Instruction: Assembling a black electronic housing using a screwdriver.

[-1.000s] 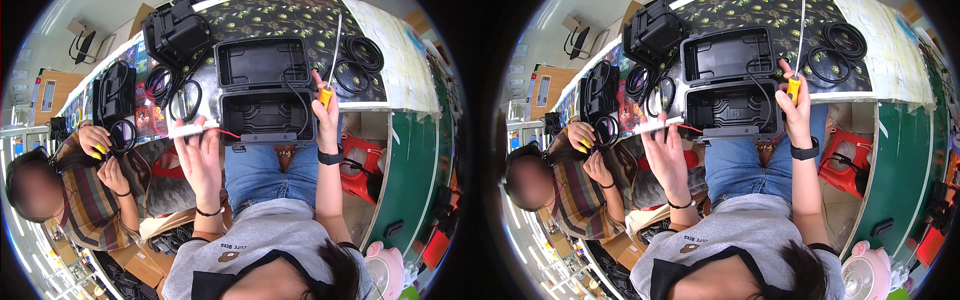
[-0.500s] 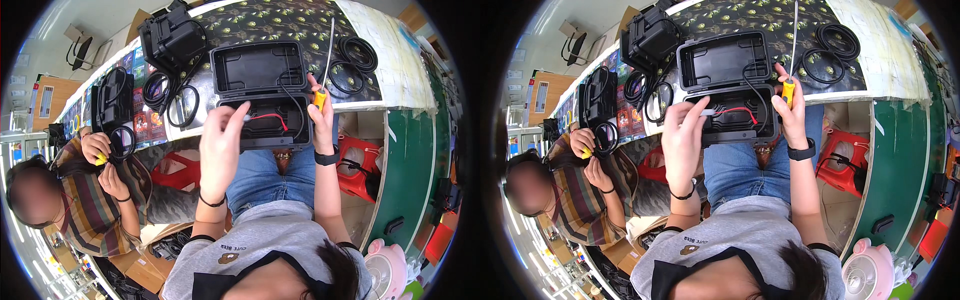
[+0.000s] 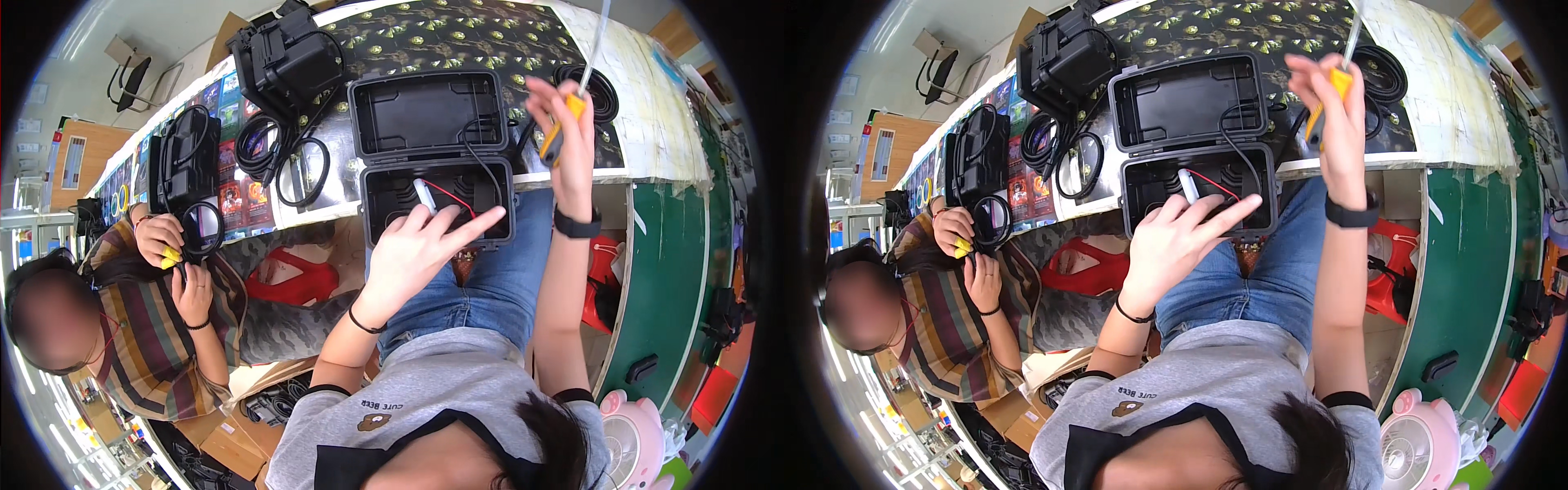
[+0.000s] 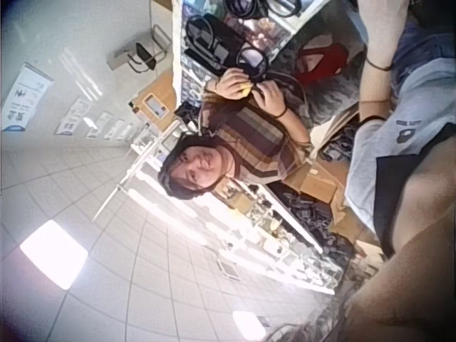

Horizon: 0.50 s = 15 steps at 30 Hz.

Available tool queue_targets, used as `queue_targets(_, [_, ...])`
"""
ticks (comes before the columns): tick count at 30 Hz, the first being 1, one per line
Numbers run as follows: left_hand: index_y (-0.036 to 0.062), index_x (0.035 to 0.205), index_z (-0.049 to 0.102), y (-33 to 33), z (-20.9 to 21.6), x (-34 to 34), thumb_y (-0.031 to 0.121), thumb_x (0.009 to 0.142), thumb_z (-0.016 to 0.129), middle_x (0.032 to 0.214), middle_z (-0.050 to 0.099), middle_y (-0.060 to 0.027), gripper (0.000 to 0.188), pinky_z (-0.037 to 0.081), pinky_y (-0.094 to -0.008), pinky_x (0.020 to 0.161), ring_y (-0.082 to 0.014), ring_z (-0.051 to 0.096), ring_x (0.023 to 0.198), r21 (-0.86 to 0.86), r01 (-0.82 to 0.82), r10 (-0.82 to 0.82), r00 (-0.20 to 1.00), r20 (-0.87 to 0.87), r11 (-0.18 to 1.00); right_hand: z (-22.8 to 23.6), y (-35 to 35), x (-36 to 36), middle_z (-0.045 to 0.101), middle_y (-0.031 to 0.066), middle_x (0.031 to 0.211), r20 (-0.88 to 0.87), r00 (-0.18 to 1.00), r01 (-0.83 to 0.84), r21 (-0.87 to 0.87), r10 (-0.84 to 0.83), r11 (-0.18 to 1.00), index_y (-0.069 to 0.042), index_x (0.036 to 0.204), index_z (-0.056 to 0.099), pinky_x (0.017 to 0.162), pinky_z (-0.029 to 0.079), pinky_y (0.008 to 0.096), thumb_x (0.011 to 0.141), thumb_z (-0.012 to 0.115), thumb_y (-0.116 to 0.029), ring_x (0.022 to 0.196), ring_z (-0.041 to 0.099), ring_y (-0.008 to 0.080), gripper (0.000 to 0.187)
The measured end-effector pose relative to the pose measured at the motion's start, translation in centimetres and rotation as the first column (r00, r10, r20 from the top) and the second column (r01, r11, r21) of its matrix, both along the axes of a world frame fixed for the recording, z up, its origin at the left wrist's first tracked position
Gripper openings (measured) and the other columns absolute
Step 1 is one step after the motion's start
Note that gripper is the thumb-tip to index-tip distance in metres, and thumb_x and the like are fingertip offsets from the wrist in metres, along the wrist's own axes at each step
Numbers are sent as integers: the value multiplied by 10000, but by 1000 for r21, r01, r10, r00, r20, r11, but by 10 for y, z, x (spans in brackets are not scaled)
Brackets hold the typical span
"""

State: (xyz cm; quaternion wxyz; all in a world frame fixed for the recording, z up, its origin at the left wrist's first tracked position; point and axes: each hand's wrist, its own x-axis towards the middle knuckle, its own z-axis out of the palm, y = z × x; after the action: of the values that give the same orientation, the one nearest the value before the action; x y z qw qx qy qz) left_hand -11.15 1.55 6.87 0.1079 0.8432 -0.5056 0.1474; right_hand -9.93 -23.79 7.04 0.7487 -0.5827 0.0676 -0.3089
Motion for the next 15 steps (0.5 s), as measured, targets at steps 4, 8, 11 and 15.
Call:
queue_targets(4, [448,1399,441,2,1,2,130,768,581,940,588,26,720,519,-246,600,-146,521,754,29,93,-93,995,25,995,20,2,30,596,142,1291,-126,975,-211,-231,185,950,-127,1139,489,998,349,279,986,504,-185,1192,519,149,164])
queue_targets(8, [421,1385,468,3,1,8,126,773,581,905,590,19,688,534,-254,619,-156,527,760,26,131,-130,991,-16,991,33,10,28,624,166,1242,-105,937,-345,-101,335,933,-125,1100,489,897,384,256,977,489,-165,1076,548,120,130])
queue_targets(11, [399,1381,479,0,1,7,123,768,586,871,588,15,680,541,-261,624,-165,516,739,67,152,-146,986,-80,986,42,15,17,607,217,1244,-33,936,-348,60,350,936,-115,1051,476,915,395,262,970,460,-128,1126,562,171,83])
queue_targets(15, [362,1354,514,-8,5,12,146,764,610,762,571,13,636,529,-253,588,-173,502,694,49,142,-139,989,-56,989,54,21,4,611,218,1234,129,968,-228,76,217,971,-116,1059,473,909,397,278,953,444,-83,1150,567,235,115])
